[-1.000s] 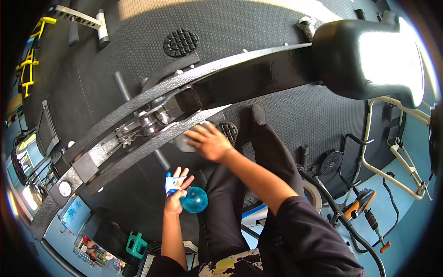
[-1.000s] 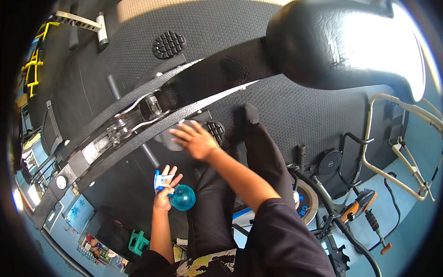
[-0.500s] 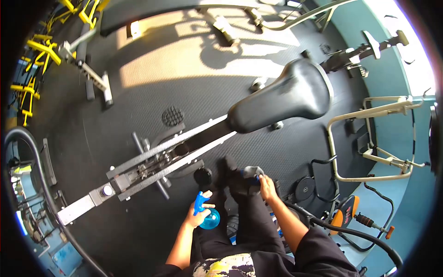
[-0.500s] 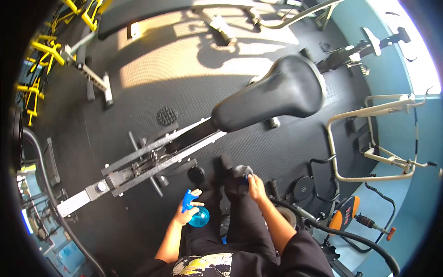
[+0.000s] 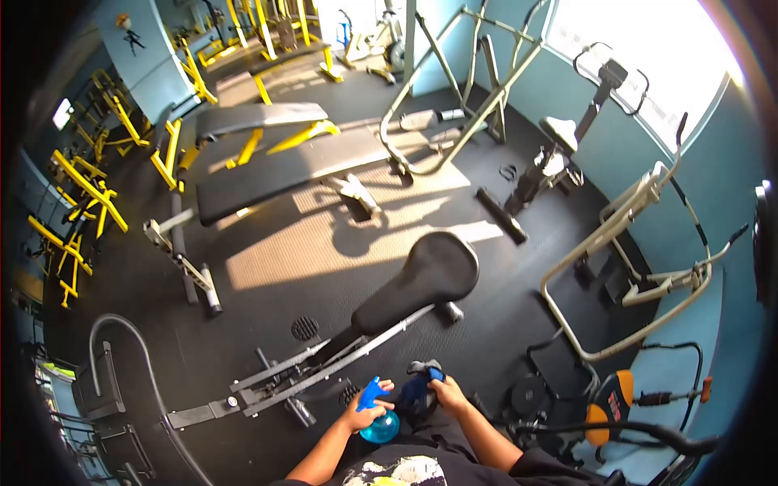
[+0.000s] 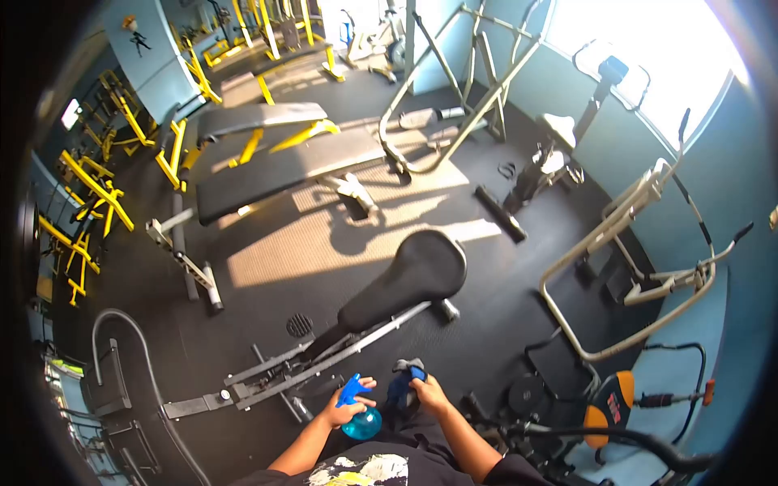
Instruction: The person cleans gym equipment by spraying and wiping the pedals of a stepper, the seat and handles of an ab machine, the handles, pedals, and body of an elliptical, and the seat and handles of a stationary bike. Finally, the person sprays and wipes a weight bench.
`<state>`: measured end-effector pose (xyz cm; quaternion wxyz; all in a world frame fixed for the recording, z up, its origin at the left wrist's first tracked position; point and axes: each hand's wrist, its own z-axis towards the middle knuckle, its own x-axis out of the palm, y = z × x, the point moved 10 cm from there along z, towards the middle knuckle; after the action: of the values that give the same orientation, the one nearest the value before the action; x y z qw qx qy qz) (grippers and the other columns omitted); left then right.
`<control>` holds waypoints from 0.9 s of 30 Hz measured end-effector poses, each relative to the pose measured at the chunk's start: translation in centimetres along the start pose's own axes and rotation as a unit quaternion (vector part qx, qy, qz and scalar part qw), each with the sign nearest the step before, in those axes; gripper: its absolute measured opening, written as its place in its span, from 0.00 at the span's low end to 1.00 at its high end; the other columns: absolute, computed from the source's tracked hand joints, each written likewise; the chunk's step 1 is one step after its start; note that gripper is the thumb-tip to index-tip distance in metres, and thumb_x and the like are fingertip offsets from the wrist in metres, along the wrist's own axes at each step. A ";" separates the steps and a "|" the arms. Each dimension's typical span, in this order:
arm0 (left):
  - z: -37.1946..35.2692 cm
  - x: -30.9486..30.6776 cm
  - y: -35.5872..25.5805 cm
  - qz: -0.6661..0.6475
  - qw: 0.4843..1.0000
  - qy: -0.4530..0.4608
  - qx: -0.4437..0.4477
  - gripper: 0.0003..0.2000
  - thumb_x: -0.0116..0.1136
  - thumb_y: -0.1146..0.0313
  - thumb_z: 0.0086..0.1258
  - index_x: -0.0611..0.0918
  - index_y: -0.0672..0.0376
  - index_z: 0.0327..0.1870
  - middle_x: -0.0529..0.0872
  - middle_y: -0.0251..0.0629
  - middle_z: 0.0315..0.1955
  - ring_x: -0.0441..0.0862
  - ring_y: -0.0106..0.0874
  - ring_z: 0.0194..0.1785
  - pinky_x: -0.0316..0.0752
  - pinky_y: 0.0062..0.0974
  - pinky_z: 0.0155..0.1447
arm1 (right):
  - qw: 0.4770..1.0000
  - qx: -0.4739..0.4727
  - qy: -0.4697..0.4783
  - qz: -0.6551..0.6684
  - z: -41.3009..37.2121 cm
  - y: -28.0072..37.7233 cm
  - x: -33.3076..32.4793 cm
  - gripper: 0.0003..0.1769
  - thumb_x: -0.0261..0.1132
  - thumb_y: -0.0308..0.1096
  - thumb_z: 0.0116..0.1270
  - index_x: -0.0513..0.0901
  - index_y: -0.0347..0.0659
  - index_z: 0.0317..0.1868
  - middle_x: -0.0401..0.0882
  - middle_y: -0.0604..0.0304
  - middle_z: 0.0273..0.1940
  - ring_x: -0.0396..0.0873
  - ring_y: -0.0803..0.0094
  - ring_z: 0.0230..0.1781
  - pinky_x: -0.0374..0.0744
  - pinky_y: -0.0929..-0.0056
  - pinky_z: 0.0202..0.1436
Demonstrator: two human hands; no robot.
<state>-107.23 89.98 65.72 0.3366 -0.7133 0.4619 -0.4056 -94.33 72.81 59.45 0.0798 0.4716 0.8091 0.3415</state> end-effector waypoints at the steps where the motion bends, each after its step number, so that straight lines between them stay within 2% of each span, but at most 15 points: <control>1: 0.2 0.0 -1.2 -0.009 1.000 -0.005 -0.021 0.39 0.52 0.85 0.57 0.65 0.59 0.78 0.75 0.45 0.71 0.88 0.41 0.55 0.81 0.33 0.56 | 0.998 0.064 -0.012 0.002 0.1 -0.1 -0.9 0.16 0.62 0.39 0.72 0.84 0.38 0.53 0.83 0.63 0.47 0.79 0.75 0.48 0.77 0.73 0.52; 2: 0.1 0.4 -2.8 -0.036 0.999 -0.002 -0.040 0.39 0.51 0.84 0.57 0.67 0.58 0.77 0.76 0.45 0.71 0.88 0.41 0.55 0.81 0.34 0.57 | 0.999 0.050 -0.003 -0.001 0.7 1.0 -1.8 0.16 0.62 0.39 0.72 0.84 0.38 0.53 0.83 0.63 0.47 0.79 0.75 0.48 0.77 0.73 0.52; 4: 0.5 0.9 -4.6 -0.046 0.996 0.020 -0.074 0.37 0.52 0.83 0.58 0.68 0.60 0.75 0.77 0.45 0.70 0.87 0.42 0.56 0.80 0.36 0.59 | 0.967 0.051 0.138 -0.210 1.5 2.4 -2.2 0.24 0.60 0.45 0.73 0.84 0.35 0.59 0.84 0.58 0.50 0.78 0.70 0.53 0.73 0.69 0.60; 5: 0.6 1.3 -5.1 -0.050 0.994 0.043 -0.089 0.36 0.52 0.83 0.58 0.69 0.61 0.75 0.77 0.45 0.70 0.87 0.42 0.56 0.80 0.36 0.60 | 0.966 0.042 0.141 -0.211 2.3 3.7 -3.1 0.24 0.60 0.45 0.73 0.84 0.35 0.59 0.84 0.58 0.50 0.78 0.70 0.53 0.73 0.69 0.60; 7: 1.1 1.9 -4.3 -0.111 0.986 0.061 -0.109 0.36 0.53 0.84 0.61 0.67 0.61 0.76 0.77 0.46 0.70 0.86 0.44 0.58 0.78 0.40 0.64 | 0.889 0.005 0.127 -0.440 3.6 5.8 -5.2 0.34 0.58 0.48 0.74 0.74 0.32 0.72 0.84 0.54 0.52 0.76 0.69 0.57 0.69 0.69 0.66; 8: 1.3 2.3 -4.4 -0.141 0.983 0.031 -0.115 0.36 0.53 0.84 0.62 0.66 0.61 0.76 0.77 0.47 0.70 0.86 0.44 0.58 0.78 0.41 0.65 | 0.888 0.002 0.127 -0.442 3.5 7.3 -5.3 0.34 0.58 0.48 0.74 0.74 0.32 0.72 0.84 0.54 0.52 0.76 0.69 0.57 0.69 0.69 0.66; 11: 3.7 2.3 -3.4 -0.185 0.976 -0.012 -0.117 0.33 0.54 0.83 0.67 0.65 0.59 0.76 0.77 0.45 0.70 0.86 0.44 0.59 0.78 0.43 0.66 | 0.933 0.020 0.054 -0.355 2.6 11.8 -8.1 0.43 0.59 0.42 0.72 0.54 0.41 0.83 0.83 0.57 0.42 0.77 0.73 0.37 0.76 0.72 0.44; 15: 7.3 4.4 -4.3 -0.225 0.967 0.054 -0.108 0.29 0.61 0.78 0.71 0.68 0.57 0.73 0.75 0.40 0.71 0.83 0.41 0.63 0.77 0.41 0.68 | 0.977 0.012 0.044 -0.209 4.0 14.3 -10.8 0.44 0.60 0.37 0.69 0.55 0.41 0.83 0.79 0.61 0.34 0.72 0.74 0.29 0.73 0.72 0.34; 17: 9.8 4.2 -6.6 -0.197 0.976 0.070 -0.056 0.29 0.58 0.82 0.70 0.69 0.58 0.73 0.73 0.42 0.72 0.81 0.43 0.66 0.77 0.45 0.67 | 0.993 0.028 -0.025 -0.115 3.1 16.0 -13.0 0.35 0.60 0.35 0.66 0.71 0.33 0.73 0.78 0.62 0.31 0.75 0.72 0.28 0.75 0.70 0.34; 18: 11.9 3.7 -7.6 -0.206 0.976 0.062 0.005 0.30 0.59 0.83 0.69 0.68 0.58 0.73 0.74 0.42 0.71 0.77 0.42 0.70 0.77 0.48 0.69 | 0.993 0.023 -0.035 -0.114 3.6 16.1 -14.7 0.35 0.60 0.35 0.66 0.71 0.33 0.73 0.78 0.62 0.31 0.75 0.72 0.28 0.75 0.70 0.34; 20: 15.0 3.5 -11.4 -0.216 0.969 0.041 0.115 0.29 0.58 0.84 0.69 0.69 0.58 0.72 0.74 0.44 0.69 0.73 0.42 0.73 0.78 0.55 0.67 | 0.990 0.067 -0.082 0.097 4.6 15.6 -18.6 0.18 0.58 0.35 0.66 0.81 0.32 0.51 0.83 0.56 0.33 0.83 0.62 0.34 0.82 0.63 0.43; 21: 16.4 4.0 -12.6 -0.236 0.960 0.047 0.145 0.28 0.57 0.84 0.69 0.69 0.59 0.71 0.75 0.44 0.68 0.72 0.43 0.73 0.79 0.57 0.66 | 0.988 0.059 -0.094 0.103 4.8 16.7 -20.8 0.18 0.58 0.35 0.66 0.81 0.32 0.51 0.83 0.56 0.33 0.83 0.62 0.34 0.82 0.63 0.43; 23: 19.7 4.4 -14.5 -0.218 0.965 0.022 0.143 0.30 0.55 0.82 0.67 0.67 0.60 0.72 0.78 0.51 0.62 0.77 0.42 0.68 0.84 0.52 0.62 | 0.948 0.035 -0.082 0.306 3.2 19.0 -23.2 0.10 0.59 0.35 0.66 0.80 0.37 0.41 0.83 0.55 0.33 0.82 0.59 0.30 0.83 0.59 0.43; 25: 22.1 5.7 -19.4 -0.195 0.965 -0.010 0.174 0.30 0.55 0.82 0.65 0.67 0.61 0.71 0.79 0.52 0.61 0.82 0.44 0.63 0.84 0.49 0.61 | 0.955 -0.051 -0.053 0.287 -1.9 27.1 -23.9 0.22 0.57 0.37 0.65 0.81 0.35 0.56 0.86 0.50 0.45 0.86 0.57 0.44 0.83 0.55 0.57; 27: 24.6 7.1 -23.4 -0.160 0.973 -0.011 0.169 0.30 0.55 0.82 0.65 0.67 0.63 0.71 0.80 0.53 0.61 0.86 0.46 0.57 0.84 0.46 0.61 | 0.933 -0.155 0.041 0.322 -8.2 36.1 -22.5 0.34 0.55 0.38 0.66 0.71 0.34 0.72 0.80 0.45 0.62 0.81 0.52 0.61 0.76 0.53 0.70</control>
<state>-74.58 94.05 76.70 0.3881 -0.7152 0.2632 -0.5182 -60.21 62.17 83.97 0.0044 0.6738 0.5534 0.4896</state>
